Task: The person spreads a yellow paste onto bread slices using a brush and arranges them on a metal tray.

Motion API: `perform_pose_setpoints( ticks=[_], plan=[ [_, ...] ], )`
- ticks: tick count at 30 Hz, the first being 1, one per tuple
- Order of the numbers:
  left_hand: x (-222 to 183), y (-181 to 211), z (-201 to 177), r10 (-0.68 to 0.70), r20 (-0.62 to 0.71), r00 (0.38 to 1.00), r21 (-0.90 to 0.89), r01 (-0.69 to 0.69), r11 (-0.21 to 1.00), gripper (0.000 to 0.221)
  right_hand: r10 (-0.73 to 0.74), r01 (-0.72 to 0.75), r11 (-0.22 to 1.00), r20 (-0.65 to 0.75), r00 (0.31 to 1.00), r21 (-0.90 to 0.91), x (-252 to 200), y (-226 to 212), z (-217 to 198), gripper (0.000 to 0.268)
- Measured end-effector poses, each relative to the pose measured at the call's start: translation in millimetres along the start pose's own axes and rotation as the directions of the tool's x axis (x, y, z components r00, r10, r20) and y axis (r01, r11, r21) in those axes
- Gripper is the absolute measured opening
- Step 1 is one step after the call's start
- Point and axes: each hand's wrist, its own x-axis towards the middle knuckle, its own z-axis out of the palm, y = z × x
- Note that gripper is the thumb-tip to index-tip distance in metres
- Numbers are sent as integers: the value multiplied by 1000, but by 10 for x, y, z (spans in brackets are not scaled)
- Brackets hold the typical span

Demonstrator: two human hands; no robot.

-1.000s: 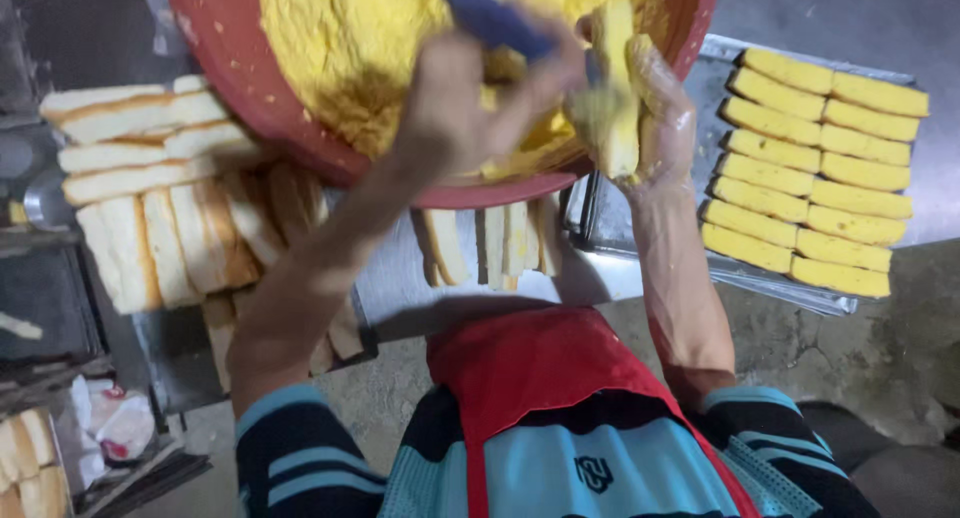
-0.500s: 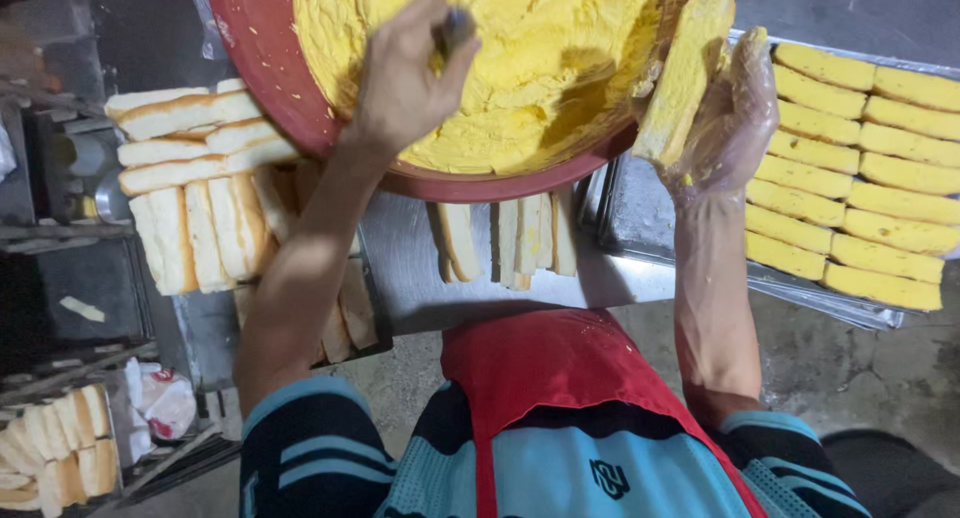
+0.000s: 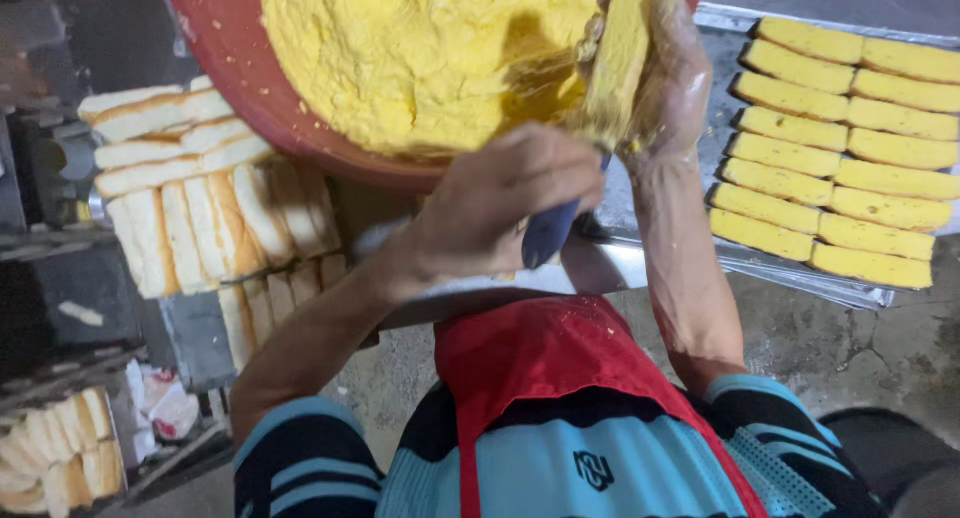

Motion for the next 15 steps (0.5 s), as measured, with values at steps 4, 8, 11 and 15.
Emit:
perform_pose_setpoints(
  ticks=[4,8,11,15],
  plan=[
    [-30,-261,-351,-368,42,929,-153,370,917,10,34,-35,999,-48,998,-10,-94,35,74,33],
    [133,-383,-314,-328,-205,922,-72,320,945,13,109,-103,987,-47,993,120,-61,101,161,40],
    [31,-230,-119,-50,-100,994,-103,39,994,20,46,-45,997,-21,999,63,-55,24,13,42],
    [-37,-477,-445,-257,-15,966,-220,248,943,14,153,-159,984,-73,985,-81,-152,89,48,45]
  ],
)
